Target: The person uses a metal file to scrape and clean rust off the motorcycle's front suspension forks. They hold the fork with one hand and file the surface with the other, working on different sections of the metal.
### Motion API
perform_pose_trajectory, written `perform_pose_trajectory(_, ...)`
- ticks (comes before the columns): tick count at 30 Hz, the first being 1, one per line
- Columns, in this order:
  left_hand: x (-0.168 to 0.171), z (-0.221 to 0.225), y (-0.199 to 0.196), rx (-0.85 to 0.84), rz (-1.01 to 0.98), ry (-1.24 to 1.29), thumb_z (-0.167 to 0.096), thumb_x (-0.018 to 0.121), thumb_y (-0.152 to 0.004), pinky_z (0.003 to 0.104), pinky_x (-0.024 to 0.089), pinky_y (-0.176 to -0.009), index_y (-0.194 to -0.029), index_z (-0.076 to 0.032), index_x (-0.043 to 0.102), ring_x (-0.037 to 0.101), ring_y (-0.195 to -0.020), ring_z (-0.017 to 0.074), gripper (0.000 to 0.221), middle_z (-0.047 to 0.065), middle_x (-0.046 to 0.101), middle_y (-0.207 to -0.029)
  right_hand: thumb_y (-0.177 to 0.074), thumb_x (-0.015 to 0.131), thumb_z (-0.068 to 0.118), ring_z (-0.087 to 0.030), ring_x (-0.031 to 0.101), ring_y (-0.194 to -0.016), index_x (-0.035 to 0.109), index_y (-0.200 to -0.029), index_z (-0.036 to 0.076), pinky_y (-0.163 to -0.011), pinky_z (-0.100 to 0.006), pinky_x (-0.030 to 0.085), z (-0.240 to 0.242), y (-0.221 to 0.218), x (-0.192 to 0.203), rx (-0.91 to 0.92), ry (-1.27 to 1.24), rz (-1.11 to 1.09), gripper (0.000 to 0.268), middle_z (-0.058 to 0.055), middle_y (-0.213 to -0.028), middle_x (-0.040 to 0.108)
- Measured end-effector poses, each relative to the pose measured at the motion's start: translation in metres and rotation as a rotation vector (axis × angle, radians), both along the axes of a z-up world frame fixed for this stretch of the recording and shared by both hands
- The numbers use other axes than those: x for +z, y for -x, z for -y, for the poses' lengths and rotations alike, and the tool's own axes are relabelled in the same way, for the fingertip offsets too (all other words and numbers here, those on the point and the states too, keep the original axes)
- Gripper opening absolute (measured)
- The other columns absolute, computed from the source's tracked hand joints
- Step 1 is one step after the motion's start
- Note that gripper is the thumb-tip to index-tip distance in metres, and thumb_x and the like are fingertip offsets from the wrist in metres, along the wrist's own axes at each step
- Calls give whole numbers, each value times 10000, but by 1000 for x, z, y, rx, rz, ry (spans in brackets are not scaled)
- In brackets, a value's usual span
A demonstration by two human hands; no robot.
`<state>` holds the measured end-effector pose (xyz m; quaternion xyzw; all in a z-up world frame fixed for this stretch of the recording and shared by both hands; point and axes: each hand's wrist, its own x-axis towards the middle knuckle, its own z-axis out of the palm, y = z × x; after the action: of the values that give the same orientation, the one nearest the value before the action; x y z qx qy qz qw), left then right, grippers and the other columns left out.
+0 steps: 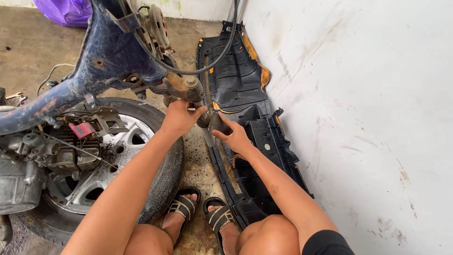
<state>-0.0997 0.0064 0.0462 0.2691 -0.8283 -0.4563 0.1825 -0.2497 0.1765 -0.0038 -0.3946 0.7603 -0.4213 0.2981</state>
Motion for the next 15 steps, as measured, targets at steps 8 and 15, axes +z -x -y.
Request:
perform_pose_trajectory(8, -13, 2, 0, -24, -11, -36, -343, 618, -1071, 611, 656, -876, -1396, 122, 517, 661, -1154, 468, 576, 355, 624, -1254, -886, 812, 449, -489, 463, -1404, 475, -1561, 215, -1157, -558, 404, 9, -6, 21, -5, 14, -94, 790, -299, -1450, 541)
perform_pose_trajectory(15, 10, -2, -13, -79, 27, -11, -366, 615, -1062, 649, 640, -893, -1362, 155, 533, 649, -1172, 496, 607, 374, 615, -1261, -862, 837, 507, -500, 454, -1405, 470, -1582, 268, -1132, -617, 391, -12, 23, 8, 2, -91, -194, 843, -262, -1425, 569)
